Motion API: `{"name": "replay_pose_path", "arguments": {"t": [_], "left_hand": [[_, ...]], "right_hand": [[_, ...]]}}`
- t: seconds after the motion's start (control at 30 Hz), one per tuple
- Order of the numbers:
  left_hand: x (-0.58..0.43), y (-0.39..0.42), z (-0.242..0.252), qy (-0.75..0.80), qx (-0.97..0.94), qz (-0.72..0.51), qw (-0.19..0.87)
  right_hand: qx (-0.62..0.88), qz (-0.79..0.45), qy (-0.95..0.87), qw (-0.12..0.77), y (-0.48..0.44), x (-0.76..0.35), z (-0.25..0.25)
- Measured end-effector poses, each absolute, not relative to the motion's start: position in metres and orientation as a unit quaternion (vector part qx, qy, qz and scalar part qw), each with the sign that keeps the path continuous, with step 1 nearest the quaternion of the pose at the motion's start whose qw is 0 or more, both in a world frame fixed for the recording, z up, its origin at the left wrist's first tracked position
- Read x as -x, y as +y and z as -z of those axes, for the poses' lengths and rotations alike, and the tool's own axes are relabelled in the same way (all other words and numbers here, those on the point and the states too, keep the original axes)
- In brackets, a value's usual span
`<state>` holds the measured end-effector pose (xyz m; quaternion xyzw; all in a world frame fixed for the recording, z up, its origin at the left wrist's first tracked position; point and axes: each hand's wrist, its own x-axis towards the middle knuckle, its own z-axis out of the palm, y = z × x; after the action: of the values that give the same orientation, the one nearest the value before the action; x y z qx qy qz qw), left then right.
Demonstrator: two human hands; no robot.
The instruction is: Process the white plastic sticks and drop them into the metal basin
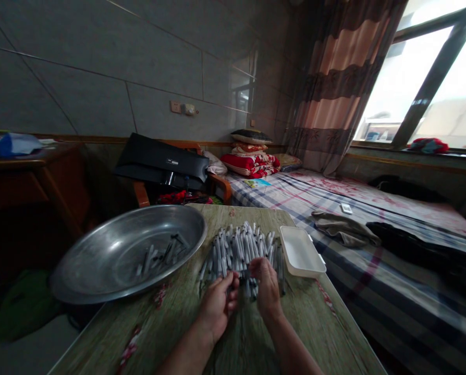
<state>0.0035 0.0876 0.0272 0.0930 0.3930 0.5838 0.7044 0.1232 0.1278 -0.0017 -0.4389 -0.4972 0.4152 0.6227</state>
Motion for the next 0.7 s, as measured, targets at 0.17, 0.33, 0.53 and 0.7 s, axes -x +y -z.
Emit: {"name": "replay_pose_path", "arguments": {"t": [0.17, 0.33, 0.53, 0.7], "left_hand": [[0.035, 0.081, -0.088, 0.385, -0.285, -0.631, 0.610], [0.110, 0.115, -0.116, 0.553, -0.481, -0.559, 0.389], [0.193, 0.161, -0.101, 0.708, -0.659, -0.196, 0.158], [0.211, 0.167, -0.084, 0.735, -0.651, -0.119, 0.148]], "right_hand": [[0.462, -0.367, -0.590, 0.552, 0.120, -0.111, 0.007], [0.477, -0.318, -0.646, 0.505, 0.116, -0.106, 0.018], [0.482, -0.294, -0.664, 0.490, 0.119, -0.106, 0.023], [0.485, -0.300, -0.657, 0.493, 0.118, -0.106, 0.024]]}}
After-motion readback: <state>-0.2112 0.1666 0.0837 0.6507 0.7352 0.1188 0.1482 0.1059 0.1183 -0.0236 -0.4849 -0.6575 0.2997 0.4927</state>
